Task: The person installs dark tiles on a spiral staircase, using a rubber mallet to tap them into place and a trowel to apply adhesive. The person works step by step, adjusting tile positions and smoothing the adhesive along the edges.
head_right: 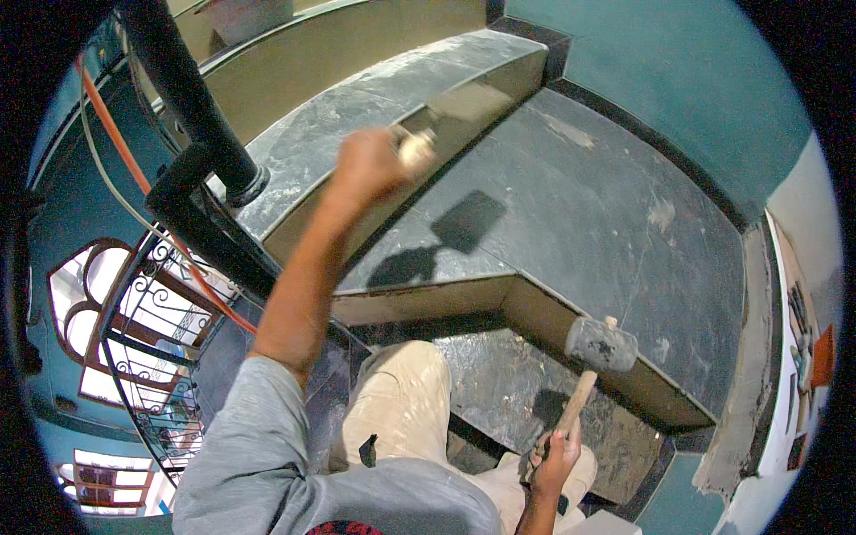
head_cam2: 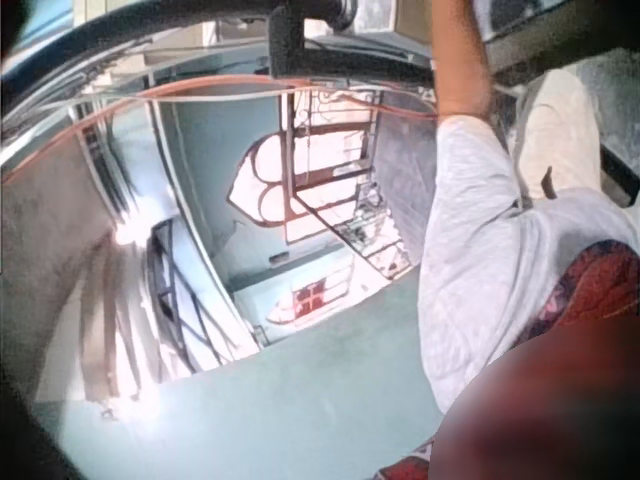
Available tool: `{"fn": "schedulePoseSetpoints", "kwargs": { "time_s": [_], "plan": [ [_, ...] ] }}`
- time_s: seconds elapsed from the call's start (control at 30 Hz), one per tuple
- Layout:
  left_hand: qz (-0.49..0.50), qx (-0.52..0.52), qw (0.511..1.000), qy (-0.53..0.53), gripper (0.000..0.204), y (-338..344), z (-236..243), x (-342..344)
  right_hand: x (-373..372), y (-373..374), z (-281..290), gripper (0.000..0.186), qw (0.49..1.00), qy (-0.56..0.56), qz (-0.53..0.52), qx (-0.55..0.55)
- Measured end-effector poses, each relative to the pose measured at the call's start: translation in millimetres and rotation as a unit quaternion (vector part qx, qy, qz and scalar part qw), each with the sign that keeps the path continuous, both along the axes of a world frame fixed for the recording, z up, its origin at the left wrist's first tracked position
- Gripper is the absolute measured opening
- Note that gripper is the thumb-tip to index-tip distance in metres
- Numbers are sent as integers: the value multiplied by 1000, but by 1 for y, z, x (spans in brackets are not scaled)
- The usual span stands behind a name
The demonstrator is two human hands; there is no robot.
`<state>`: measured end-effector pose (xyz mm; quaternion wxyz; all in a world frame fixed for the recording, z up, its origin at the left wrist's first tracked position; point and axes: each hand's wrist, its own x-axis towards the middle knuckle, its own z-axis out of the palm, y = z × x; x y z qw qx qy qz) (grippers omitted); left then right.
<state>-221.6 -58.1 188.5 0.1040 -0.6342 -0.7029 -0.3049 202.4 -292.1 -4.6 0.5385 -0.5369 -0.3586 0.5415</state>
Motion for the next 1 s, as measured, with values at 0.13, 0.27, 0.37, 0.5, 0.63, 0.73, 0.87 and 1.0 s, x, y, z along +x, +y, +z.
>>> {"fn": "schedulePoseSetpoints", "kwargs": {
  "time_s": [0.13, 0.27, 0.37, 0.5, 0.63, 0.73, 0.87, 1.0],
  "plan": [
    [93, -55, 992, 64, 50, 22, 58, -68, 3, -3, -4, 54, 1000, 2, 23, -8],
    [166, -60, 980, 97, 57, 29, 64, -105, 5, -9, -3, 59, 999, 37, 37, -5],
    [189, -93, 975, 71, 54, 23, 57, -115, 7, -10, -2, 63, 998, 32, 50, 15],
    [180, -113, 972, 100, 61, 17, 50, -118, 9, -11, -3, 63, 999, 3, 42, 18],
    [201, -23, 970, 134, 59, 12, 38, -96, 10, -12, -6, 64, 999, -1, 36, 13],
    [87, 154, 977, 123, 53, 1, -8, -54, 9, -11, -7, 65, 999, -7, 32, 16],
    [-163, -77, 982, 53, 60, -37, -126, 4, 8, -11, -3, 65, 999, -8, 29, 13],
    [-162, -194, 965, 72, 72, -32, -178, 0, 7, -8, 5, 65, 998, -39, 41, 17]
  ]
}}
